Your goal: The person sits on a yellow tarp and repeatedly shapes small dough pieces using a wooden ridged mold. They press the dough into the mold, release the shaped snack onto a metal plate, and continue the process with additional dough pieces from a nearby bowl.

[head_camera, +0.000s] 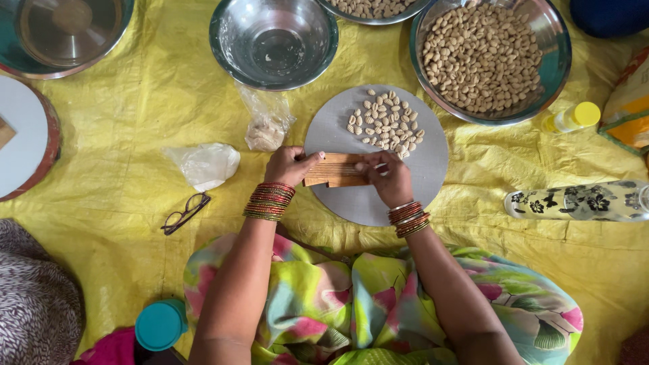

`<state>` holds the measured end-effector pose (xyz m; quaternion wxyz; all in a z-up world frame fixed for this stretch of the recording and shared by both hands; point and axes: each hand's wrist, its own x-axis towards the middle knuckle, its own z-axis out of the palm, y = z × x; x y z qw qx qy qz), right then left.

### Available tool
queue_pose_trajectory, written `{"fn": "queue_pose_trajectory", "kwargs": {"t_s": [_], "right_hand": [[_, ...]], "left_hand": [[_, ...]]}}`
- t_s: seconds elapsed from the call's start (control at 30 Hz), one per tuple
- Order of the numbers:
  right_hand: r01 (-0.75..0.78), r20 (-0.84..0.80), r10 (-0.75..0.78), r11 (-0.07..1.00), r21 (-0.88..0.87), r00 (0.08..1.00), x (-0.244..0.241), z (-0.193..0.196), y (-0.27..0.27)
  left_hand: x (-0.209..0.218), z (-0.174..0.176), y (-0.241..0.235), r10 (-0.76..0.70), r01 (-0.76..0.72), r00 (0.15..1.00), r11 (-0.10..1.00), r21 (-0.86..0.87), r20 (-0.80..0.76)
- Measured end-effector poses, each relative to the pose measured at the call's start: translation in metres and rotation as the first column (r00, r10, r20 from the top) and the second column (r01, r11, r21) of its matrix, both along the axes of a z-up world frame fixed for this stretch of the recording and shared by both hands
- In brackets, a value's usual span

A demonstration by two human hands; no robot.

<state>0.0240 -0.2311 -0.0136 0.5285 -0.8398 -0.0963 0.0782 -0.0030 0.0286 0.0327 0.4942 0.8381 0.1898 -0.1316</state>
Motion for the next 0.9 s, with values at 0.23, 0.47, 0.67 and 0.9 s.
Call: {"fn": "queue_pose_trajectory", "kwargs": {"t_s": [0.23, 0.47, 0.67, 0.9], "right_hand": [[0.047, -0.206, -0.036, 0.998, 0.049, 0.978, 0.006, -0.011, -0.009], [0.088, -0.155, -0.061, 0.98, 0.177, 0.986, 0.015, -0.031, -0.021], [0.315, -0.314, -0.167, 0.797, 0.515, 0.935, 0.023, -0.024, -0.022], [0.208, -0.213, -0.131, 0.894, 0.397, 0.968, 0.021, -0.012, -0.015]], "left_hand": [[0.0, -0.001, 0.005, 0.042, -0.024, 0.993, 0.987, 0.158, -0.107], [-0.002, -0.017, 0.006, 0.051, 0.012, 0.988, 0.918, 0.396, -0.148], [-0.001, -0.019, -0.003, 0.045, 0.008, 0.994, 0.879, 0.478, -0.1], [0.001, -0.054, -0.038, -0.074, 0.107, 0.95, 0.99, -0.095, 0.305]]}}
